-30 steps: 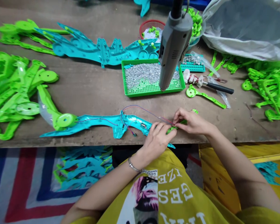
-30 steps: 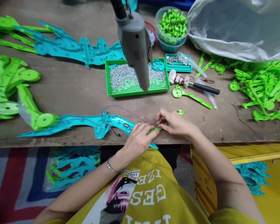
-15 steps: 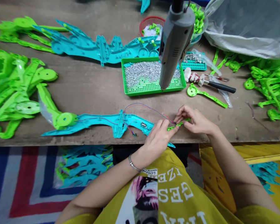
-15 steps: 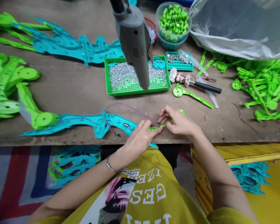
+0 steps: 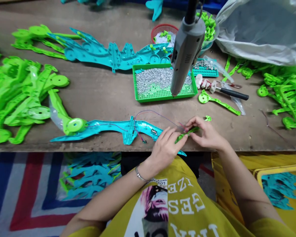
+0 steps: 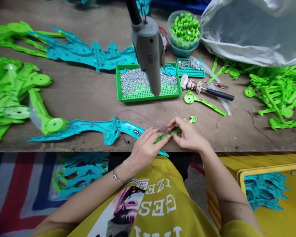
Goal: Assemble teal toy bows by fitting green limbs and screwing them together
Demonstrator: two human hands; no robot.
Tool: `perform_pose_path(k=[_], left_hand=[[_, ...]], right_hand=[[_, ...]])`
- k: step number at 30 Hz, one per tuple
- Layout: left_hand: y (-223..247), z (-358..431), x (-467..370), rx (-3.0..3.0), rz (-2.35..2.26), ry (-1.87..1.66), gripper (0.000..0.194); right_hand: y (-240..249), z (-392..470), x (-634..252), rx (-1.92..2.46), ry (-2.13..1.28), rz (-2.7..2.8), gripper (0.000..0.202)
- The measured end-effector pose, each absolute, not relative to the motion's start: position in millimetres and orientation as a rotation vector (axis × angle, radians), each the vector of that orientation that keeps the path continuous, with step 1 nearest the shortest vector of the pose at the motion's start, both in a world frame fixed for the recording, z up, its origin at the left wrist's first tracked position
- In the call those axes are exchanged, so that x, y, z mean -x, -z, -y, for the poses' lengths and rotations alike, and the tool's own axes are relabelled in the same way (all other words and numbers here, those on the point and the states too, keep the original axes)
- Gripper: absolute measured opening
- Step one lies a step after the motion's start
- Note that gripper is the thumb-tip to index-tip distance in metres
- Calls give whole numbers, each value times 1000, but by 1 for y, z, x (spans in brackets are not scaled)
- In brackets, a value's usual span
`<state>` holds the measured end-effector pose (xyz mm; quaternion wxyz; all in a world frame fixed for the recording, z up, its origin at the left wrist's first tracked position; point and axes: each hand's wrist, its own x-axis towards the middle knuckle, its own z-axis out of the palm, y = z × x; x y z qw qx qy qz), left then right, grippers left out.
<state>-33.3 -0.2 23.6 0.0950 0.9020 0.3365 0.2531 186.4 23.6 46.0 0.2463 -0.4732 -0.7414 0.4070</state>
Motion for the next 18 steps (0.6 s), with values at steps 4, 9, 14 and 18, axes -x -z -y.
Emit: perform_pose_path(k=[4,9,14,18], left_hand=[[-26,10,42,-2610,-1049,-1229,18],[-40,14,55,-2594,-1092,-1357,26],[-50,10,56,-2590,-1095,-1380,24],[-54,7,53,-2563,-1124,-1355,27]], right_hand=[[-38,-8,-190,1315,-791,2135,30],[-13,11,-189,1242,-434,2111,23],[-5,16,-191,1264,-333,2207,29],[-9,16,-193,1191,-354,2223,51]])
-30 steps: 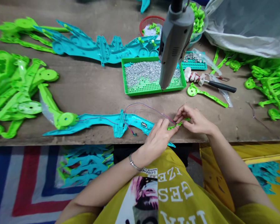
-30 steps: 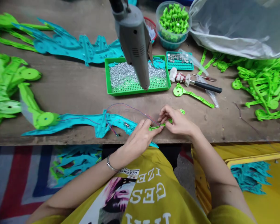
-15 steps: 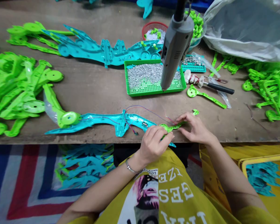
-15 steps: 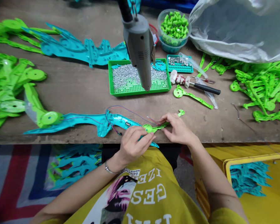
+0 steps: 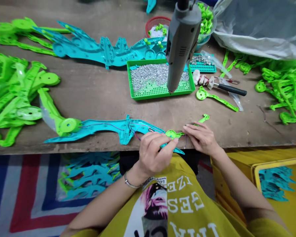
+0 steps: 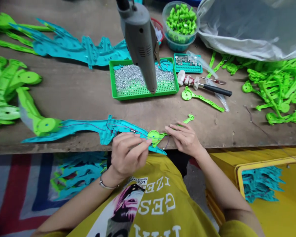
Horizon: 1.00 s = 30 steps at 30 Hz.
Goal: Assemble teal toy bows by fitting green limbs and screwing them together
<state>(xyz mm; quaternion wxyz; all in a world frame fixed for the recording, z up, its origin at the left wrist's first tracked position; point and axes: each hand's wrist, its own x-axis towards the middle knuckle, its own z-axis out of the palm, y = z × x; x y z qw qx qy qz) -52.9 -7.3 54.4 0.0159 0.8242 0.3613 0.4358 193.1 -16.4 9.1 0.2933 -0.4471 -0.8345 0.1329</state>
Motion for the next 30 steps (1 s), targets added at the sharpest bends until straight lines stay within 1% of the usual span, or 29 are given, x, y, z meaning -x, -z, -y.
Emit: perform_pose_path(k=[5,8,10,14,18,20,25,27,30], left_hand=[[-60,5,52,-2573,-1238,-1147,26],[-63,1,50,-2568,-1275,-1071,23],[-67,-2,47,-2556,-1314,-1044,23],[-75,-8,38,-2560,-1357,-945,26],[-75,-9,26,-2572,-1324,-891,27],[-70,-8,20,-2582,-1290,-839,25],[-48,-4,7,-2679,-1154,-550,21],[-40,-3,6,-2719,-1122,-489,24],[-32,-2,7,-2774,-1086,-460,27]], right_hand=[[-21,22,-186,1186,-470,2099,72],[-30,25,-175,1240,-381,2068,80],[-33,26,-167,1261,-309,2074,81],[-37,25,-160,1295,-342,2041,67],[-36,24,-167,1473,-359,1888,51],[-34,24,-171,1535,-384,1832,43],[-29,18,-178,1560,-424,1783,17],[-28,15,-179,1553,-436,1798,12],[-27,13,-180,1533,-460,1801,12]])
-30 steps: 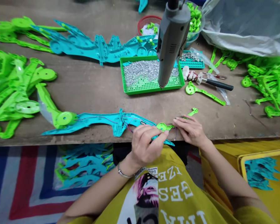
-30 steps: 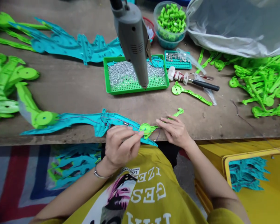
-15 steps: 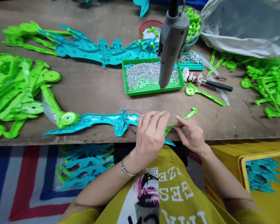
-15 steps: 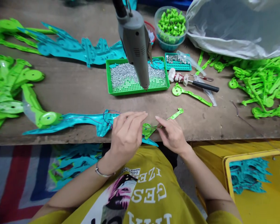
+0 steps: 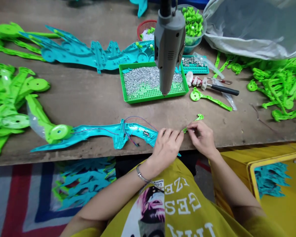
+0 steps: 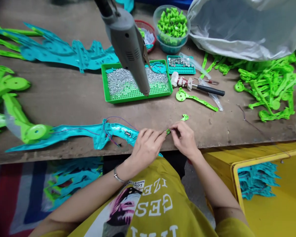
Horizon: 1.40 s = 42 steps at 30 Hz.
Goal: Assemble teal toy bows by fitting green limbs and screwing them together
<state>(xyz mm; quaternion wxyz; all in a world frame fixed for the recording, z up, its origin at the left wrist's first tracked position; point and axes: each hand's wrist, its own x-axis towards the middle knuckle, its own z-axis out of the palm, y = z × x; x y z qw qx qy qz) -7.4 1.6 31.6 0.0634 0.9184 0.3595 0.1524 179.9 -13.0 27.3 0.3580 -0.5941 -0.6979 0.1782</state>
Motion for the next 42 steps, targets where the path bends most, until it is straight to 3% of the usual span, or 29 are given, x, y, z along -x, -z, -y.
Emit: perform_pose_path(k=[7,13,23,32,42], left_hand=[[-23,0,9,-2848,-999,-506,30],[-28,2,9,-2929,-991,-348,34],[-40,-10,11,-2966,-782,-84,18],[-34,-11,12,-2912,-639,-91,45],[-37,-10,12,-2888,-686,-99,39]], right_hand=[[-27,14,-178,1544,-449,1757,12],[-29,20,-182,1641,-411,1691,8],[-23,18,-195,1685,-447,1552,11],[-20,12,-197,1701,-417,1537,11],[-26,8,-206,1649,-376,1654,15]])
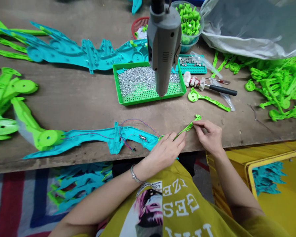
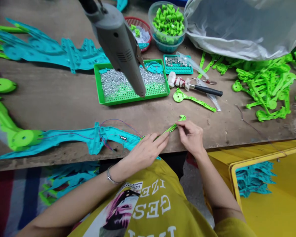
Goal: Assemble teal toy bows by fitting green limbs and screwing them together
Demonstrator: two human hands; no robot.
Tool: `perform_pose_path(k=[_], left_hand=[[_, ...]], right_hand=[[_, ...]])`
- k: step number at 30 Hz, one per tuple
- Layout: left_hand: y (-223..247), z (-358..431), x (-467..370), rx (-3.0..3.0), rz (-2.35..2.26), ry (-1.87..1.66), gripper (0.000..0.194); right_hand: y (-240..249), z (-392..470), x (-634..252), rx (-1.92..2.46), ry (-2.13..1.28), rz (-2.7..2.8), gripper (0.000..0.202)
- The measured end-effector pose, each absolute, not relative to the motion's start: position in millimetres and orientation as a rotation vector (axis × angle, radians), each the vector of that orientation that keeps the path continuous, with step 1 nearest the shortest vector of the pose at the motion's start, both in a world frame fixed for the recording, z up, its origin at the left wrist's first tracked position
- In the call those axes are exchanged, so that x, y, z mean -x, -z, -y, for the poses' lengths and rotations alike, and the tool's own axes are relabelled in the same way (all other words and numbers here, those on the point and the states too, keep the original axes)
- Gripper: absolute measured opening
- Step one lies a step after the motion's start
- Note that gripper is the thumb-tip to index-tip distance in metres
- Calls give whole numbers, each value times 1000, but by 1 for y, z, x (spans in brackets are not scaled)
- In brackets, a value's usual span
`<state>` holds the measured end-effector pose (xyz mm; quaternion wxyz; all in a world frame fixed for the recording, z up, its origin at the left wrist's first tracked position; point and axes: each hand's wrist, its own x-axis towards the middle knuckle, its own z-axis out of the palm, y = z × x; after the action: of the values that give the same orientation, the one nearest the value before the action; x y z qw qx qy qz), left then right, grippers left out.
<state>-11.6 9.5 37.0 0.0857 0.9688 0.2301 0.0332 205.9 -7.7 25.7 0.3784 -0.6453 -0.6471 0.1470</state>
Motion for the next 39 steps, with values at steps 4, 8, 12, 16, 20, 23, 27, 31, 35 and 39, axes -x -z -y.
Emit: perform_pose_path(k=[4,8,12,16,20,23,27,31,35,39], left_hand=[[-38,-10,12,-2871,-689,-94,37],[-37,-11,12,-2864,-693,-99,36],[-35,-10,12,-2870,-693,-109,34],[-32,-8,13,-2872,-699,-105,36],[-30,-8,14,-2874,-690,-108,37],[-29,-10,13,-2873,-683,-114,37],[-30,-11,12,-2864,-666,-119,35],[-31,-11,13,-2852,-669,-110,35],[-31,-12,14,-2830,-670,-119,32],[-30,-12,15,-2818,-675,-133,33]], right_hand=[[-23,7,-209,1627,-412,1662,14],[-23,6,-210,1631,-368,1693,13],[-22,5,-209,1649,-226,1750,8],[-17,7,-208,1667,-200,1683,4],[-12,10,-205,1702,-182,1641,5],[-12,13,-205,1689,-142,1695,6],[-12,13,-206,1657,-66,1831,11],[-11,12,-207,1640,-55,1796,15],[-10,10,-207,1653,-84,1769,11],[-11,9,-206,1673,-74,1799,6]])
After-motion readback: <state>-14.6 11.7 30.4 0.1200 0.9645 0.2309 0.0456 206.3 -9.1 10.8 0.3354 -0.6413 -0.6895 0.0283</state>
